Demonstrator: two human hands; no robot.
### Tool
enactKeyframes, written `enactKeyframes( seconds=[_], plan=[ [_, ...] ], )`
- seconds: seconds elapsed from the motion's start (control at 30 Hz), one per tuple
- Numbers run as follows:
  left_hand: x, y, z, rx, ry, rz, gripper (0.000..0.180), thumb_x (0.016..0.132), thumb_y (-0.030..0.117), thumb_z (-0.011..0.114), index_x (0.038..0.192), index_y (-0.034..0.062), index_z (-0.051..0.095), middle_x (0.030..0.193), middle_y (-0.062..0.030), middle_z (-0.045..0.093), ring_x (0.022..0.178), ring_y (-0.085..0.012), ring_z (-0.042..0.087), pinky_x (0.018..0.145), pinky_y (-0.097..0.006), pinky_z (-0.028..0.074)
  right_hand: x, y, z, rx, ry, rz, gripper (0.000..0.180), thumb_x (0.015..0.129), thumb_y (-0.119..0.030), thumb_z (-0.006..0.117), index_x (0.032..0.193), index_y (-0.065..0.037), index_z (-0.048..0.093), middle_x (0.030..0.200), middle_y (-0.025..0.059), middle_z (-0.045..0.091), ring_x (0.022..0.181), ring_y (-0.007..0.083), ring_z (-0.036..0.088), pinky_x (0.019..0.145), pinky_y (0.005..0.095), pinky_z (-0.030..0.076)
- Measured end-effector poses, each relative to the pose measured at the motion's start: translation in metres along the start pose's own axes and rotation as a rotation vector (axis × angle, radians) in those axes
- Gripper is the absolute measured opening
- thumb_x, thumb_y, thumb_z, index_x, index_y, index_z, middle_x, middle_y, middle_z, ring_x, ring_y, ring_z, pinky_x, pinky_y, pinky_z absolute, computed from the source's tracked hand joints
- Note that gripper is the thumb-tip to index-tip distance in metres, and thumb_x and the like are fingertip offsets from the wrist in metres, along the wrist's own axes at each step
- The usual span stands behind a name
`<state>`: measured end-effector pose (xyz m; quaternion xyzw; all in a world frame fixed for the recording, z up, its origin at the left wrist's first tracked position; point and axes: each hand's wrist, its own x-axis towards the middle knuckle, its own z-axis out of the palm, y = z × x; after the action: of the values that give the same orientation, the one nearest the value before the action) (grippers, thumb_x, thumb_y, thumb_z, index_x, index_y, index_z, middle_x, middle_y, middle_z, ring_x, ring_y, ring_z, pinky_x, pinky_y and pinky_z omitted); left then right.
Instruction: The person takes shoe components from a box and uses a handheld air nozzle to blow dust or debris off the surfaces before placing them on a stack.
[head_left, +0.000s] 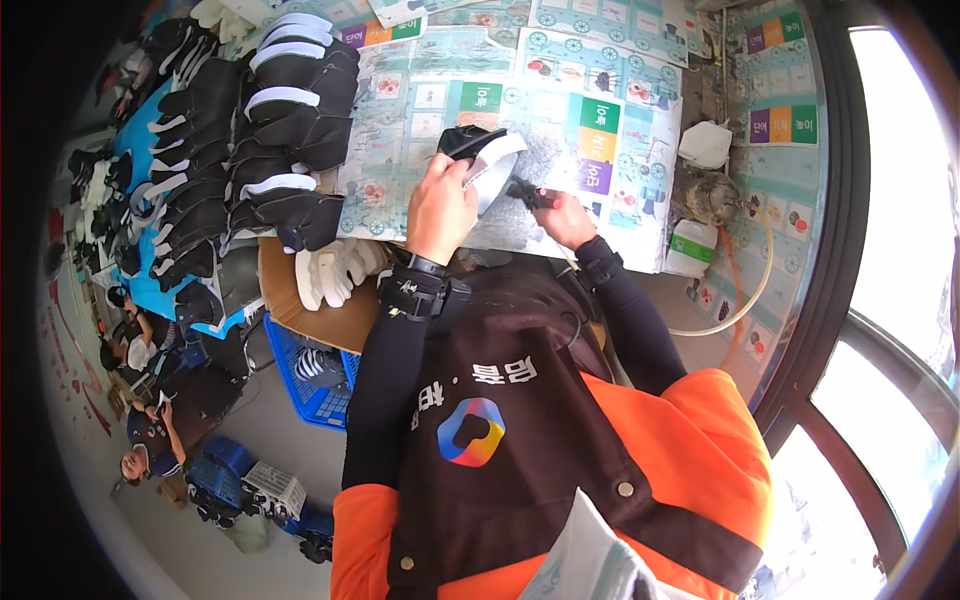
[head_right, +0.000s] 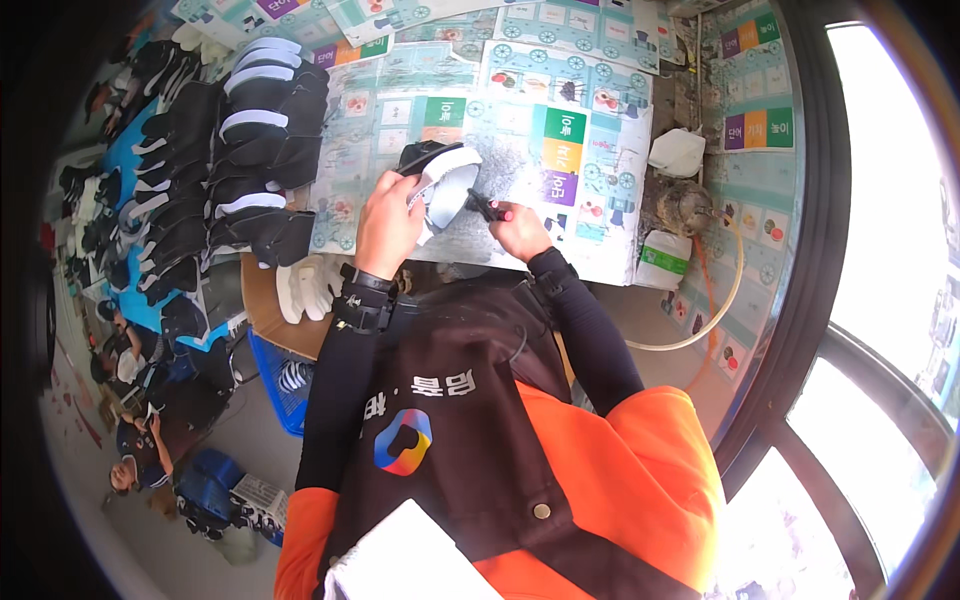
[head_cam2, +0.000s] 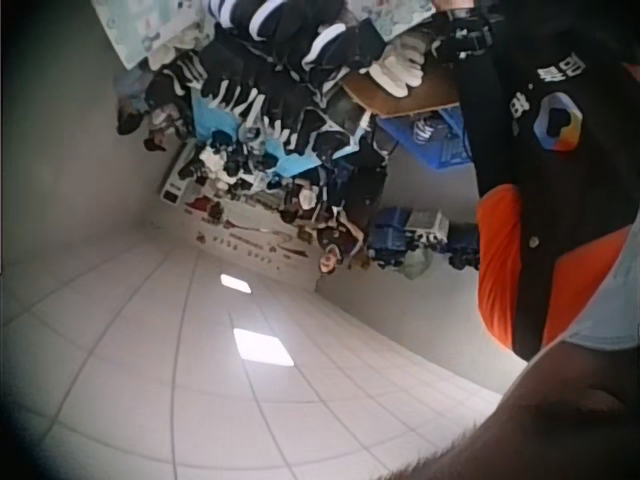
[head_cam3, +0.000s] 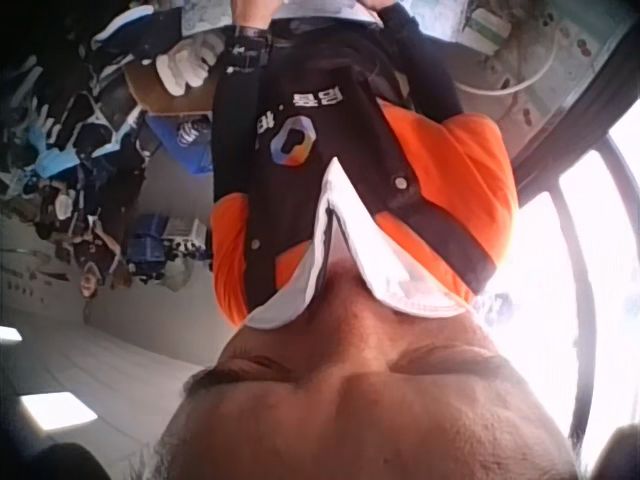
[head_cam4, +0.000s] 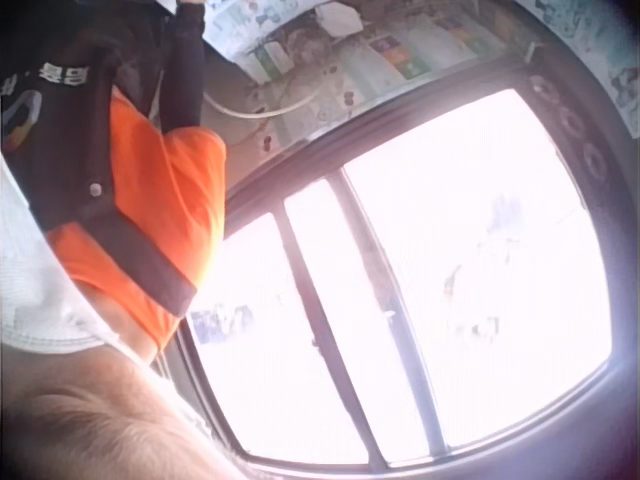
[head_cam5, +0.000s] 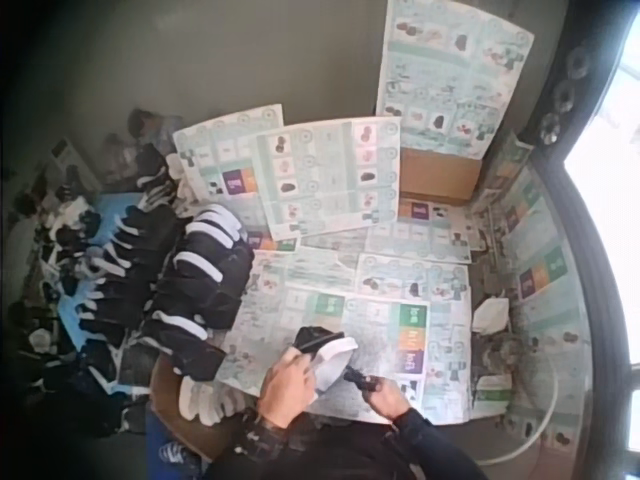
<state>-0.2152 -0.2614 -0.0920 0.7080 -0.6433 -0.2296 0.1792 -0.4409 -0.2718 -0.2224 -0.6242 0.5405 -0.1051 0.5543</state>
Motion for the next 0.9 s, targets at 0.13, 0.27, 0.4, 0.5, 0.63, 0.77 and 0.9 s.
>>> enactKeyframes(
  seconds=[0.13,0.27,0.4,0.5,0.63,0.77,0.9],
  plan=[
    [0.0,-0.001,0.0,0.004,0.018,0.036,0.032,0.086,0.008,0.066,0.116,-0.0004,0.068,0.11,-0.0157,0.063,0.094,-0.0391,0.067,0.083,-0.047,0.054,-0.003,-0.005,-0.004,-0.06,0.274,-0.039,0.02,0.083,-0.017,0.06,0.094,-0.002,0.066,0.079,0.029,0.065,0.08,0.0494,0.065,0.073,0.0535,0.051],
    [-0.001,0.0,0.001,-0.009,0.016,0.037,0.032,0.086,0.008,0.066,0.116,-0.0012,0.068,0.11,-0.016,0.063,0.095,-0.0386,0.067,0.083,-0.046,0.055,-0.011,-0.018,-0.005,-0.108,0.298,-0.016,0.018,0.083,-0.016,0.058,0.092,-0.002,0.065,0.081,0.0303,0.065,0.083,0.0507,0.064,0.076,0.0548,0.052],
    [0.0,0.001,0.002,-0.006,0.025,0.042,0.032,0.086,0.009,0.067,0.116,-0.0009,0.068,0.11,-0.0159,0.063,0.094,-0.0388,0.067,0.083,-0.046,0.055,-0.011,-0.011,0.0,-0.142,0.232,-0.001,0.021,0.083,-0.017,0.058,0.093,-0.001,0.066,0.084,0.0308,0.066,0.084,0.0513,0.064,0.079,0.0556,0.051],
    [-0.001,0.003,0.002,-0.028,0.024,0.022,0.029,0.087,0.008,0.066,0.116,0.0011,0.068,0.108,-0.0162,0.062,0.096,-0.0399,0.065,0.083,-0.045,0.053,-0.012,-0.009,0.002,-0.087,0.124,-0.002,0.025,0.082,-0.018,0.057,0.097,-0.001,0.067,0.087,0.0323,0.065,0.087,0.0529,0.063,0.081,0.0557,0.051],
    [-0.003,-0.003,0.001,0.035,0.031,0.012,0.025,0.088,0.011,0.067,0.111,0.0013,0.069,0.107,-0.0156,0.063,0.093,-0.0397,0.066,0.081,-0.046,0.054,-0.006,0.004,0.008,-0.131,0.053,-0.137,0.027,0.082,-0.018,0.058,0.1,0.0,0.069,0.085,0.0279,0.07,0.08,0.0444,0.069,0.071,0.0496,0.055],
    [-0.003,-0.012,-0.01,0.025,0.133,0.055,0.018,0.091,0.012,0.066,0.105,0.0016,0.068,0.102,-0.0158,0.063,0.09,-0.04,0.066,0.078,-0.046,0.054,-0.02,-0.024,-0.016,0.497,-0.184,0.127,0.029,0.076,-0.007,0.063,0.104,-0.001,0.07,0.087,0.0088,0.073,0.06,0.0122,0.06,0.049,0.0281,0.05],
    [-0.025,-0.018,-0.026,-0.051,0.374,0.1,0.014,0.095,0.011,0.062,0.103,-0.0005,0.066,0.103,-0.0187,0.063,0.091,-0.0412,0.064,0.079,-0.046,0.052,-0.029,-0.035,-0.035,0.591,-0.116,0.062,0.036,0.077,-0.006,0.06,0.112,-0.001,0.067,0.09,0.0075,0.073,0.065,0.0116,0.061,0.05,0.0271,0.05]
  ],
)
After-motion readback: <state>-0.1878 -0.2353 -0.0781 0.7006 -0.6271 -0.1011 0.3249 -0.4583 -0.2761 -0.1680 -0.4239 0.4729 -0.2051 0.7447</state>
